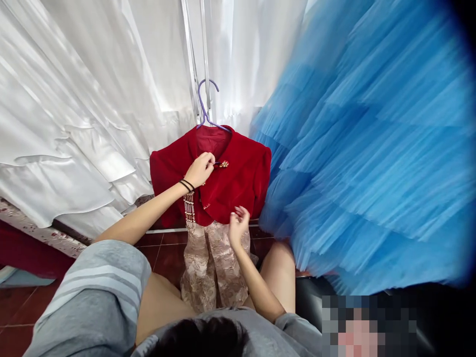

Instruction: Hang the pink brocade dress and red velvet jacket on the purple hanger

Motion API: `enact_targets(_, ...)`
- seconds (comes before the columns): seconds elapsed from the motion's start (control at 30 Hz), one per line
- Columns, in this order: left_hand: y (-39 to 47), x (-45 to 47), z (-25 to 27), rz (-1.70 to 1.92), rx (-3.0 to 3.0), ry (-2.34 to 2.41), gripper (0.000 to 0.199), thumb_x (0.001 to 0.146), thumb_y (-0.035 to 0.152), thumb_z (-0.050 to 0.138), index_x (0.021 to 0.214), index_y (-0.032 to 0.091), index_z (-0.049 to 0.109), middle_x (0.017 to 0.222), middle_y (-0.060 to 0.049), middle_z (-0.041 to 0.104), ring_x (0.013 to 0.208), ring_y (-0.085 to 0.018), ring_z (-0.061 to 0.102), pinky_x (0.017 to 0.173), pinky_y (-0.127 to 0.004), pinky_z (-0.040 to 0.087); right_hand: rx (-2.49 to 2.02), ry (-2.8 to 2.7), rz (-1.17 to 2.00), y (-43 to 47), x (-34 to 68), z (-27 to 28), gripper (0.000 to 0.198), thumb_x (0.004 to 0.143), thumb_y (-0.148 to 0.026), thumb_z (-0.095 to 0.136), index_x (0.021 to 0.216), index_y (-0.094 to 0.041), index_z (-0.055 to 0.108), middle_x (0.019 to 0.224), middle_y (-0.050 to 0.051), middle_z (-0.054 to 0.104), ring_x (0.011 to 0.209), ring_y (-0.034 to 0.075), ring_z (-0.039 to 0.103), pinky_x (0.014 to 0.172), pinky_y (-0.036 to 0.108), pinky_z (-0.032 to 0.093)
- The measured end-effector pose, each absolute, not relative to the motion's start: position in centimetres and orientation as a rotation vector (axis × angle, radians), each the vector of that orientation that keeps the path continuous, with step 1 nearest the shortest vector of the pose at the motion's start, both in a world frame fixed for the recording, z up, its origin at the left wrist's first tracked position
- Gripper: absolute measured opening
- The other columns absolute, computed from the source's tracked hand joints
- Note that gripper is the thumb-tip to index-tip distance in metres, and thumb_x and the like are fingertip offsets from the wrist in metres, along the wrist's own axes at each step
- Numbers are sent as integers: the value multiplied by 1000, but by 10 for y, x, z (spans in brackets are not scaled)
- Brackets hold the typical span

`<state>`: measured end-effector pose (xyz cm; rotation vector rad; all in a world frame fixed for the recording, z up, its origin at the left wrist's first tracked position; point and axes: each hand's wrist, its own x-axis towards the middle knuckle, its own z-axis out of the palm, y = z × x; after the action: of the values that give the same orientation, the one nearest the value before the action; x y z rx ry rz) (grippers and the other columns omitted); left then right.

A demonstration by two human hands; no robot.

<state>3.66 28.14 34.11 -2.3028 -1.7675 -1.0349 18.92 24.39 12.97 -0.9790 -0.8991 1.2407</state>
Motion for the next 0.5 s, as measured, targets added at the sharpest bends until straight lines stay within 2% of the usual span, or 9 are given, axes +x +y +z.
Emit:
enact_targets(0.1,278,41,341,-1050,-2341,-1891,11,87,22,51,95,18,58,87,-5,66,72,-17,62,74,-30,49,-1117,-623,1418,273,221,109,18,85,-37,52,93,-20,52,93,6,68,87,16,66,77,31,57)
enact_targets(0.17,276,50,338,-896,-2319,-2022,24,85,35,62,102,18,59,93,-7,69,78,-20,64,75,-32,49,-1116,-550,1558,290,234,99,22,84,-41,55,76,-22,47,71,2,63,68,16,65,63,29,56)
enact_targets(0.23,278,62,332,-774,-2269,-2101,29,84,41,64,100,18,61,97,-8,70,86,-23,65,77,-33,49,-1106,-520,1643,299,242,91,31,81,-44,61,67,-23,42,59,-1,57,57,15,61,57,28,55)
enact_targets(0.3,283,73,324,-825,-2270,-2091,22,88,39,59,93,19,64,95,-7,71,88,-23,65,78,-33,48,-1100,-509,1700,301,246,85,40,76,-46,68,61,-23,38,53,-2,53,54,15,59,57,30,55)
enact_targets(0.37,290,80,320,-1020,-2338,-2020,20,89,36,56,88,18,66,93,-6,71,83,-20,66,76,-30,48,-1076,-523,1725,302,249,79,46,72,-48,72,58,-23,36,54,1,56,58,18,61,61,35,57)
enact_targets(0.5,293,81,325,-1270,-2467,-1962,14,84,25,57,76,15,63,79,-4,69,71,-16,64,72,-28,49,-1029,-573,1649,302,258,69,37,69,-48,72,63,-23,44,67,5,64,75,22,67,73,40,58)
